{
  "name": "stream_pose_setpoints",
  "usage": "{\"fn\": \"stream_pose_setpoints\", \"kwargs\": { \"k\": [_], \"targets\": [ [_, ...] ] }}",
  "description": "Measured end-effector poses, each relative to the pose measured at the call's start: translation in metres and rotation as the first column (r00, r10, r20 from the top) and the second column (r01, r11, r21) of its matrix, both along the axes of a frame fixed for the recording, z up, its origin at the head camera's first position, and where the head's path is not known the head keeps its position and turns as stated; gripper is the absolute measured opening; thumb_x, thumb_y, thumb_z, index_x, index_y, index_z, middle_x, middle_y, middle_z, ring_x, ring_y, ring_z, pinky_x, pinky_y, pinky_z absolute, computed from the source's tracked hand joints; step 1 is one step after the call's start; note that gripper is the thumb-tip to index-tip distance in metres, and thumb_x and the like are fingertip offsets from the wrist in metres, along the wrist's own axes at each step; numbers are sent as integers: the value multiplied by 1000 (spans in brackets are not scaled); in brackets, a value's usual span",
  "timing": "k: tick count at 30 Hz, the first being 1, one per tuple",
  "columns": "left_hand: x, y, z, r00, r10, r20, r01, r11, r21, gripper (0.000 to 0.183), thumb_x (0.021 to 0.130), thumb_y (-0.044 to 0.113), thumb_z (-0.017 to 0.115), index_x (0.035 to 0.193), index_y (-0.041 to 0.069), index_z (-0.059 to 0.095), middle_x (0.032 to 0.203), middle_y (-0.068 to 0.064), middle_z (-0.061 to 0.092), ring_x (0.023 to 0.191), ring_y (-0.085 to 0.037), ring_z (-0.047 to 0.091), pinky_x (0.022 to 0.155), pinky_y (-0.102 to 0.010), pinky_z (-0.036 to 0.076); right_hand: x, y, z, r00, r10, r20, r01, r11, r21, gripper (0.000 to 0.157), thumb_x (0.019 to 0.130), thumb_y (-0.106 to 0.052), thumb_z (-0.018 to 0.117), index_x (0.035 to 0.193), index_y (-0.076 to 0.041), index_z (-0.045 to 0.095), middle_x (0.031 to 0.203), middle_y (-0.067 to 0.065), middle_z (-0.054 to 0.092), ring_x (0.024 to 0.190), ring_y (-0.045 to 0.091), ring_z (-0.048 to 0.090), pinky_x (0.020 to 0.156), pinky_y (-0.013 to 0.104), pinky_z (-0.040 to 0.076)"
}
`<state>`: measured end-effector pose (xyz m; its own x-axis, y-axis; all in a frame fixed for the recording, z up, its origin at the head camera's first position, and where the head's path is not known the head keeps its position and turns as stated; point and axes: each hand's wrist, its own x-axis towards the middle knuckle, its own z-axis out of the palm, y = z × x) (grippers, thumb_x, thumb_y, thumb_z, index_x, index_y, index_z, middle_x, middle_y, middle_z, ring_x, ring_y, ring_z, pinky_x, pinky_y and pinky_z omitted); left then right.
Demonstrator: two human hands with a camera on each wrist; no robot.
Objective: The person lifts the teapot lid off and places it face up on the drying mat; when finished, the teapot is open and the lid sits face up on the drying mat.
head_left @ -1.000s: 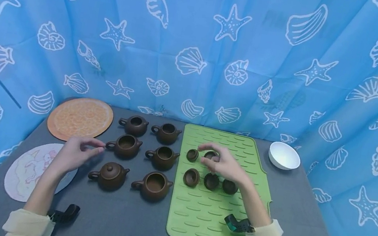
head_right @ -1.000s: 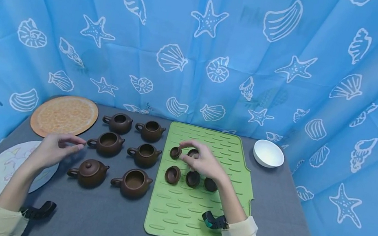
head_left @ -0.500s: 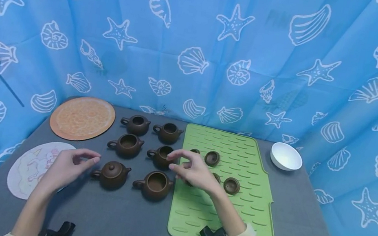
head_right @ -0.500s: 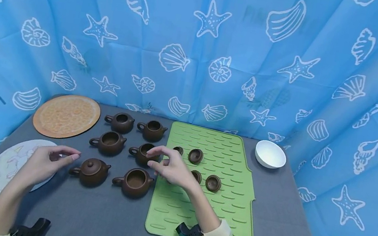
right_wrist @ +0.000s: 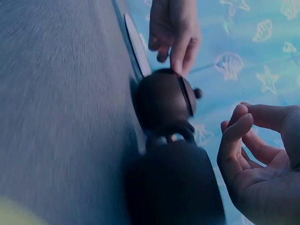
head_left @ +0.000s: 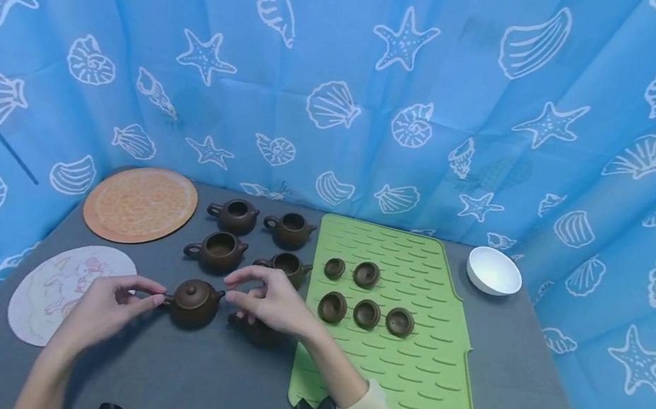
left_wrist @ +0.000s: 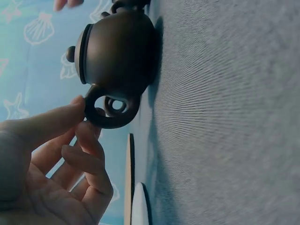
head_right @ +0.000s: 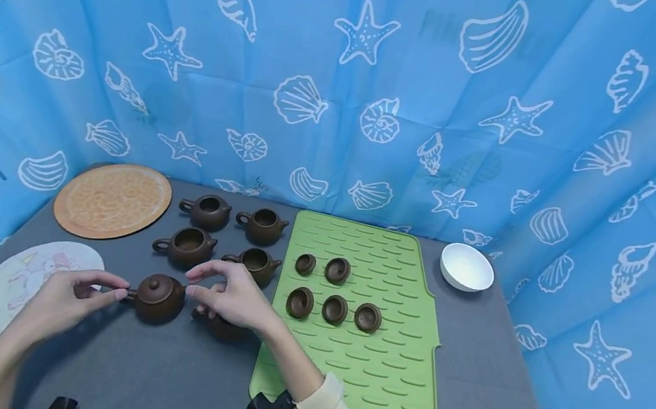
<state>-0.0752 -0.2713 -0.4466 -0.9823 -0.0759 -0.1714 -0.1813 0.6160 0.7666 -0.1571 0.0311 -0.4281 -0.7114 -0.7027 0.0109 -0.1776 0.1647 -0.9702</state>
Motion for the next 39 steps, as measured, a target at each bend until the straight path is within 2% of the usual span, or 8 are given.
{"fn": "stream_pose_setpoints", "kwargs": {
  "k": [7, 10, 15, 20, 24, 28, 35, 39],
  "targets": [
    [3, 0, -4, 1000, 7, -2, -7, 1000, 7, 34, 104, 31, 76, 130, 10, 77, 96, -7, 71, 68, -14, 58, 61, -27, 43, 3, -40, -9, 1000, 24, 18, -24, 1000, -13, 27, 105, -10, 71, 131, -3, 72, 114, 7, 72, 69, 6, 68, 62, 32, 62],
    [2, 1, -4, 1000, 12, 2, -12, 1000, 4, 33, 104, 31, 76, 129, 10, 77, 95, -7, 71, 68, -14, 58, 62, -27, 42, 4, -52, -11, 1000, 5, 7, -5, 1000, -1, 26, 105, -10, 72, 130, -3, 73, 108, 3, 70, 65, 3, 66, 59, 27, 60],
    [2, 1, -4, 1000, 22, 17, -23, 1000, 16, 34, 104, 32, 76, 130, 10, 77, 94, -7, 72, 68, -13, 58, 62, -26, 43, 6, -63, -13, 999, -41, -31, 43, 998, 49, 21, 104, -12, 73, 124, -6, 76, 94, -3, 65, 56, 2, 61, 51, 16, 50],
    [2, 0, -6, 999, 27, 19, -27, 1000, 15, 34, 104, 32, 76, 130, 10, 77, 98, -7, 74, 69, -14, 59, 63, -26, 44, 8, -67, -13, 996, -54, -68, 58, 996, 73, 17, 106, -13, 71, 120, -6, 76, 86, -3, 63, 53, 2, 58, 49, 16, 48],
    [3, 0, -6, 999, 28, 19, -28, 1000, 3, 34, 104, 32, 76, 130, 10, 77, 101, -7, 75, 70, -14, 59, 62, -26, 44, 10, -66, -11, 994, -58, -92, 65, 995, 74, 16, 107, -14, 71, 120, -7, 75, 90, -2, 62, 55, 1, 57, 50, 16, 50],
    [3, 1, -6, 1000, 28, 11, -28, 1000, -11, 33, 104, 32, 76, 129, 10, 78, 106, -7, 77, 72, -14, 58, 62, -26, 43, 13, -58, -5, 990, -86, -112, 94, 993, 67, 16, 106, -19, 72, 120, -11, 75, 101, -2, 60, 59, 2, 57, 52, 18, 52],
    [3, 3, -5, 999, 28, 23, -28, 1000, -10, 33, 105, 31, 74, 131, 11, 77, 108, -7, 75, 73, -14, 58, 62, -27, 44, 16, -28, 8, 983, -53, -177, 64, 996, 62, 17, 107, -22, 71, 121, -13, 74, 120, 8, 60, 61, 2, 57, 57, 20, 54],
    [3, 3, -5, 999, 33, 28, -32, 999, -4, 33, 106, 32, 73, 131, 11, 77, 113, -8, 77, 75, -14, 58, 64, -27, 45, 14, -7, 8, 985, -50, -165, 60, 997, 51, 17, 107, -22, 72, 121, -12, 72, 122, 9, 61, 62, 2, 59, 58, 21, 55]
  ]
}}
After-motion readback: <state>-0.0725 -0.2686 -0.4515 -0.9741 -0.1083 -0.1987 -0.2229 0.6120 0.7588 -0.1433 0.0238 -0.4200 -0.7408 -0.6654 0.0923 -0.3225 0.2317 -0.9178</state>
